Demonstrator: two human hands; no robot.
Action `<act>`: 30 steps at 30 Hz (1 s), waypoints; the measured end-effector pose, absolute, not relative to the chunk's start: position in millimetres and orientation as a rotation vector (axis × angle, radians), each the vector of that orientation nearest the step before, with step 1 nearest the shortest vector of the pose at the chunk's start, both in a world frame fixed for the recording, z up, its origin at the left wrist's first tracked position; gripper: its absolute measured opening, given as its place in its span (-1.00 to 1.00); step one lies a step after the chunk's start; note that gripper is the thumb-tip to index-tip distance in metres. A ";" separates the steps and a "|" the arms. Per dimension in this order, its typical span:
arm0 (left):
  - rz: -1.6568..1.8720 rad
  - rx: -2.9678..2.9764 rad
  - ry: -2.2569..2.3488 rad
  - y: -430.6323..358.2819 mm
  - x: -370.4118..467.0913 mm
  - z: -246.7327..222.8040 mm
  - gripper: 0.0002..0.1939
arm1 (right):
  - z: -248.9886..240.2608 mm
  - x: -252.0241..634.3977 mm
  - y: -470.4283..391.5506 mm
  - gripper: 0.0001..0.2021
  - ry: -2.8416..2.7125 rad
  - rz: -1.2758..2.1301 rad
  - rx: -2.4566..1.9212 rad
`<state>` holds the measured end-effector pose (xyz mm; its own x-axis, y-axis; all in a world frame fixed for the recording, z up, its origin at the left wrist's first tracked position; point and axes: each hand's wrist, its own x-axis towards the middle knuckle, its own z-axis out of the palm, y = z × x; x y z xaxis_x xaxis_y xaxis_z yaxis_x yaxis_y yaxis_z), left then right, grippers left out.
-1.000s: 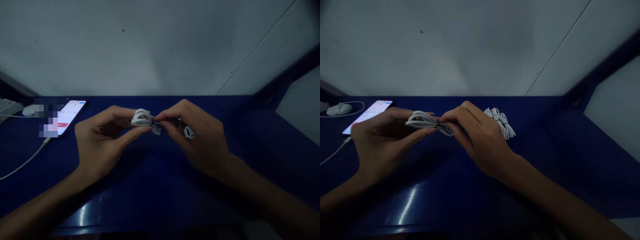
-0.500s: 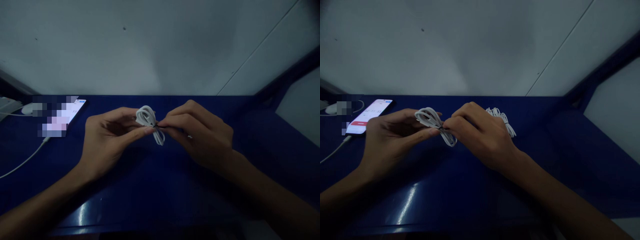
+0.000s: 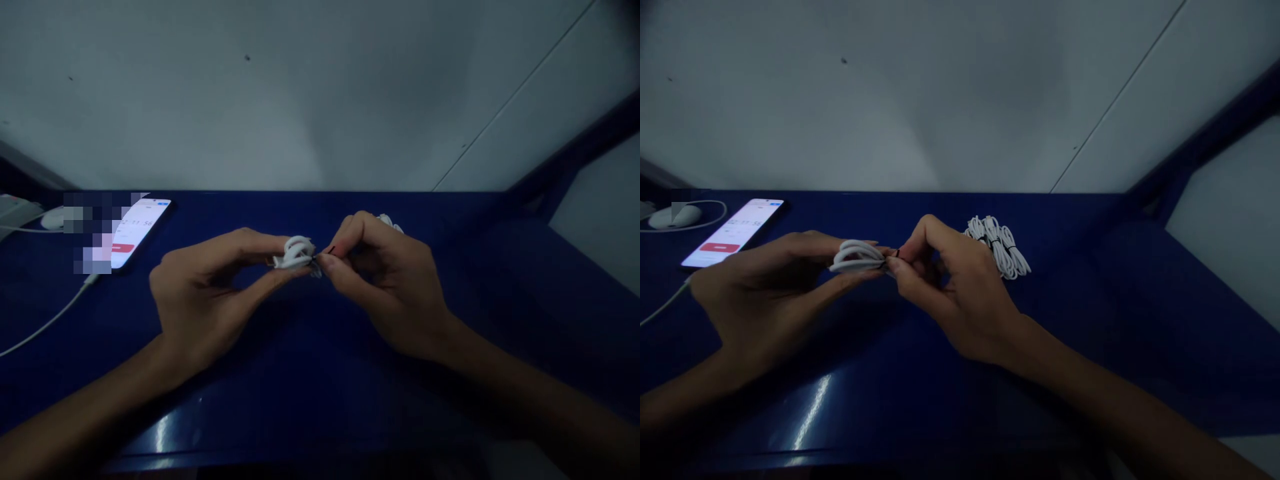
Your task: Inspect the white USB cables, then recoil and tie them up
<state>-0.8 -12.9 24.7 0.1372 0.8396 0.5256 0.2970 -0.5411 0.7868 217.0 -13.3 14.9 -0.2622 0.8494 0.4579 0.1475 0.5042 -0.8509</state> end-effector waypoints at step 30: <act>1.250 1.518 0.959 -4.3 -2.0 27.2 -0.50 | 21.1 219.8 -6.4 -0.94 -1.753 0.604 -0.774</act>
